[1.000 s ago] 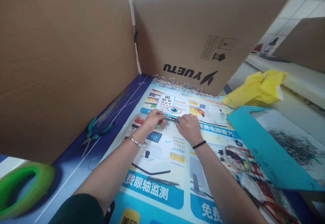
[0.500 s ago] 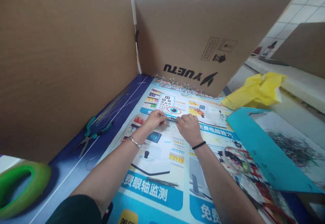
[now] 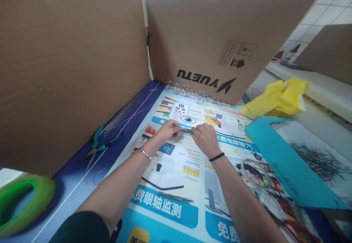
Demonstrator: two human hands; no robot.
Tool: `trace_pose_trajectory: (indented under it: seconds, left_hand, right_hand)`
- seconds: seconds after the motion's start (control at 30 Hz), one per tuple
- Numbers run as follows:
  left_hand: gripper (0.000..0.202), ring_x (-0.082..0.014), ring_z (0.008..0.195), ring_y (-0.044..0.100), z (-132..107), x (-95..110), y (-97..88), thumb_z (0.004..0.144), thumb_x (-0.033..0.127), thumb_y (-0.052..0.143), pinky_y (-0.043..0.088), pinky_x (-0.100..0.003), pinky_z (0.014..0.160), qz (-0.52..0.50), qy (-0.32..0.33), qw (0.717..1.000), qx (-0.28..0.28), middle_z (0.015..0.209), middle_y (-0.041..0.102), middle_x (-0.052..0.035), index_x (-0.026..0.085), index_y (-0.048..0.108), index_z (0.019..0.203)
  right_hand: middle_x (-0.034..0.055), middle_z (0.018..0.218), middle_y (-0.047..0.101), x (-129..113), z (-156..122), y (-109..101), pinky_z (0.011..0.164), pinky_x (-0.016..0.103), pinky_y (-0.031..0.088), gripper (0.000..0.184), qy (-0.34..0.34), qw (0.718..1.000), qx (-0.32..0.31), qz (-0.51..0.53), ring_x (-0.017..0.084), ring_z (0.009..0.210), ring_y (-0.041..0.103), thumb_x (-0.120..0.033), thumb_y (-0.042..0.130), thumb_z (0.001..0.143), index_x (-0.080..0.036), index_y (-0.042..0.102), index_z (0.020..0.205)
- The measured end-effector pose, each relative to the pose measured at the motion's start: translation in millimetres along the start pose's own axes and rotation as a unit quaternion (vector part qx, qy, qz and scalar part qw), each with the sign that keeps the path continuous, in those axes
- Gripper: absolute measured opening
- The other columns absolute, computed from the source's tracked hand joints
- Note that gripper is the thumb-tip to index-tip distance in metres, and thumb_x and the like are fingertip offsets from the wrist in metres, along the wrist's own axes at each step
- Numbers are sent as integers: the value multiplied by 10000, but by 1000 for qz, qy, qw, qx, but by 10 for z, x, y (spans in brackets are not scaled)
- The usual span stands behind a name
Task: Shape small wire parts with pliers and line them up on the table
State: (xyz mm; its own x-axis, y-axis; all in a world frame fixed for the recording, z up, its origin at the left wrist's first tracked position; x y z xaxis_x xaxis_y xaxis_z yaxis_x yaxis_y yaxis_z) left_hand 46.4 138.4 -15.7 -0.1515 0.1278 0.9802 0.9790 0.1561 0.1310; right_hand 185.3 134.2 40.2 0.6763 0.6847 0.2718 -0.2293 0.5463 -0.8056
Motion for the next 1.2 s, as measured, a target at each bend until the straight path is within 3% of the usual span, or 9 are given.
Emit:
trace_pose_trajectory:
  seconds: [0.63,1.2]
  left_hand:
    - [146,-59,357,431,-18,34,50,651,147,590,289,-161,410,38,8,998,-50,422,508,58,168,458,710]
    - [208,-49,359,421,-18,11,54,604,189,652,246,-164,399,2,-3,998,-60,445,508,58,162,470,702]
  right_hand:
    - [42,738,552,47,-12,18,719,331,218,170,-15,1000,-11,15,181,775,385,-275,482,857,-201,627,806]
    - [36,693,550,44,-13,-2,700,319,225,165,-13,999,-10,33,173,744,388,-260,505,833,-198,620,734]
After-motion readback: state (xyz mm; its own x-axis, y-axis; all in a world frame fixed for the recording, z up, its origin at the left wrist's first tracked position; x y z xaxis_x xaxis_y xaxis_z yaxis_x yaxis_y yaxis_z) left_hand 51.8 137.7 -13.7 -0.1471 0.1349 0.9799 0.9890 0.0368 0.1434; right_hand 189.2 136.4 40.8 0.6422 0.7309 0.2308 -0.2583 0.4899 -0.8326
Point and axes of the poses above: each hand's wrist, its own z-axis towards the middle knuckle, its own y-axis out of the palm, x = y × z, the point moved 8 cm from there along z, towards the middle knuckle
